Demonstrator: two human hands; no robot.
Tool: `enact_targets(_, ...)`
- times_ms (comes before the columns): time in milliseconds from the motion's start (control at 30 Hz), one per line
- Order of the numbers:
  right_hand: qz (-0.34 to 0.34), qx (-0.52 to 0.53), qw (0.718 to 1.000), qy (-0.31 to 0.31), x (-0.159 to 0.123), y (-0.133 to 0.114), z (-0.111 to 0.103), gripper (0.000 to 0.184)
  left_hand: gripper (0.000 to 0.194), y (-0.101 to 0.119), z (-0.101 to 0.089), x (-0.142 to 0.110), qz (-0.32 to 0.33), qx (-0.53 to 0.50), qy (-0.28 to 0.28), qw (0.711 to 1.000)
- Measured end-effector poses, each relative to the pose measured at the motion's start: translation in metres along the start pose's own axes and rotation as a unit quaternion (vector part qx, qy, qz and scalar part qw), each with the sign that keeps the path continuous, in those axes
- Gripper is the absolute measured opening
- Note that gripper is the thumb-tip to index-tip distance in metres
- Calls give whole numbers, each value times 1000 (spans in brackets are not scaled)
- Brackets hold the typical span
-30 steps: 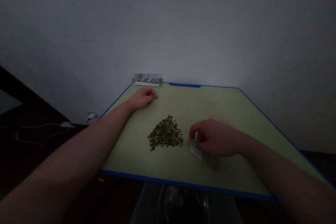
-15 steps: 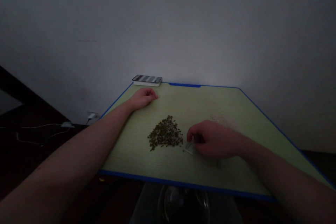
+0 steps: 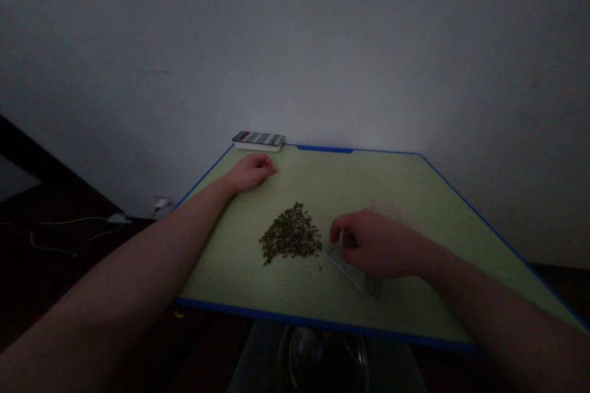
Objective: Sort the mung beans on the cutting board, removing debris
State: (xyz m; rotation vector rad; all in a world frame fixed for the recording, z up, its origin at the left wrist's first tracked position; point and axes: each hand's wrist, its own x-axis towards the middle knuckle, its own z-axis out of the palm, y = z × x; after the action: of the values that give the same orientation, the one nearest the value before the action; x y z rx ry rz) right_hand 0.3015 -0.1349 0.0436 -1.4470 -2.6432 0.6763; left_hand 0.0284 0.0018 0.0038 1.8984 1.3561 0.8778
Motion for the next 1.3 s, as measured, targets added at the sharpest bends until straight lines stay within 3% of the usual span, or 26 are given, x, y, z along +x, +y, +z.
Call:
enact_targets(233, 40, -33, 999, 4, 3, 12, -11, 29, 21, -2, 0, 1, 3, 1, 1, 1000)
enact_targets(533, 16, -24, 999, -15, -1, 7, -7, 27, 22, -5, -1, 3, 8, 2, -6, 1000)
enact_targets(767, 36, -35, 999, 11, 3, 4, -1, 27, 22, -6, -1, 4, 5, -1, -3, 1000)
enact_targets(1133, 146, -137, 980, 22, 4, 45, -30, 31, 22, -1, 0, 0, -4, 5, 3, 1000)
enact_targets(1300, 62, -75, 995, 0, -2, 36, -29, 31, 21, -3, -1, 2, 7, 7, -3, 1000)
